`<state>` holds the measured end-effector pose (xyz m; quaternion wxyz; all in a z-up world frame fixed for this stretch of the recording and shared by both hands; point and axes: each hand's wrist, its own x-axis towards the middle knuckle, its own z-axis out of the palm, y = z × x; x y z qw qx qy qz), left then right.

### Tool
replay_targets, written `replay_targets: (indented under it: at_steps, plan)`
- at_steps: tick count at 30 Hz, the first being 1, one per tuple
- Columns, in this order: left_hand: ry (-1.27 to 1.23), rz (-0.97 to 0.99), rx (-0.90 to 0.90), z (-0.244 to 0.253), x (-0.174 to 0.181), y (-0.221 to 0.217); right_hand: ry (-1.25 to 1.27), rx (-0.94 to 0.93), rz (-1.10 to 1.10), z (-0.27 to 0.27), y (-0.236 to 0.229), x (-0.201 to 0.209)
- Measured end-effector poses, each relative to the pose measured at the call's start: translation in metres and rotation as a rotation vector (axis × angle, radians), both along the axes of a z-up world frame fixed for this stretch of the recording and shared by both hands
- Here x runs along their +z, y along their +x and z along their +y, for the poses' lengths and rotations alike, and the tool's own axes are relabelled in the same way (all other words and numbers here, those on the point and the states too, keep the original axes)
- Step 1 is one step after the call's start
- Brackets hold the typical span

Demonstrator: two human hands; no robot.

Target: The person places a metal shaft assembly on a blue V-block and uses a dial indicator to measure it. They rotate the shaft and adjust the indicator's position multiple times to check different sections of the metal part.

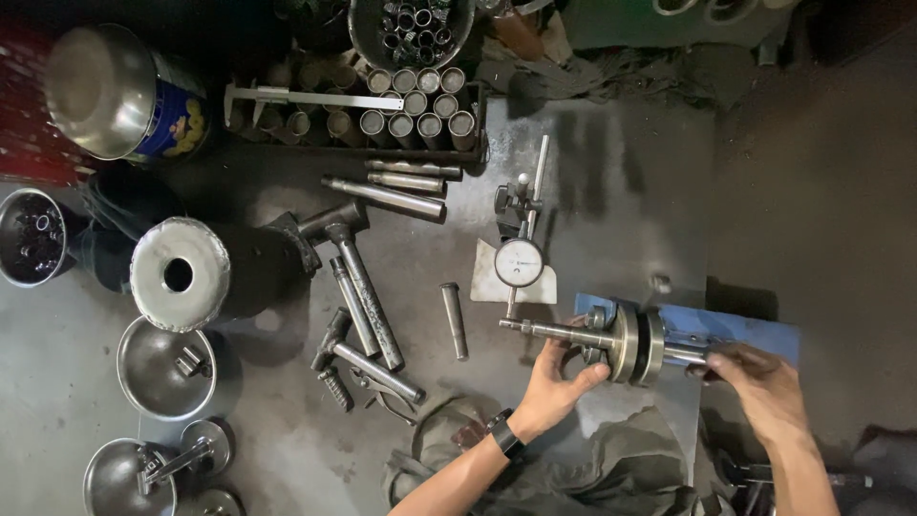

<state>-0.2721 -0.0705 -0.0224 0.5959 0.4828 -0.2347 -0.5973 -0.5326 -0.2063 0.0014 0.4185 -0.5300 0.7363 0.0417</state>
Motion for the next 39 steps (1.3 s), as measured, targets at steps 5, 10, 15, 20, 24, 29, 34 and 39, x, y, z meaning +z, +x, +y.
replay_targets:
  at_steps: [5,10,15,20,24,29,34,39]
  plan:
    - [-0.011,-0.037,0.001,-0.001,0.008,0.001,-0.042,-0.214,-0.358,0.001,-0.007,-0.003]
    - [-0.001,-0.031,-0.006,-0.001,0.010,0.002,-0.063,-0.240,-0.509,0.003,-0.015,-0.017]
    - [0.007,-0.044,-0.020,-0.002,0.012,0.003,-0.142,-0.125,-0.393,0.006,-0.029,-0.037]
    - [-0.010,-0.052,-0.004,-0.002,0.008,0.002,-0.017,-0.229,-0.428,0.007,-0.034,-0.046]
    - [0.008,-0.051,-0.015,-0.001,0.006,0.002,-0.062,-0.110,-0.076,0.004,-0.014,-0.017]
    - [0.014,-0.084,-0.029,0.000,0.006,0.007,-0.053,-0.164,-0.453,0.003,-0.022,-0.021]
    - [0.056,-0.234,0.003,0.020,-0.045,0.050,-0.044,-0.214,-0.504,-0.002,-0.004,0.006]
    - [0.101,-0.815,0.195,-0.062,-0.032,0.136,-0.067,-0.358,-0.774,0.000,0.003,0.012]
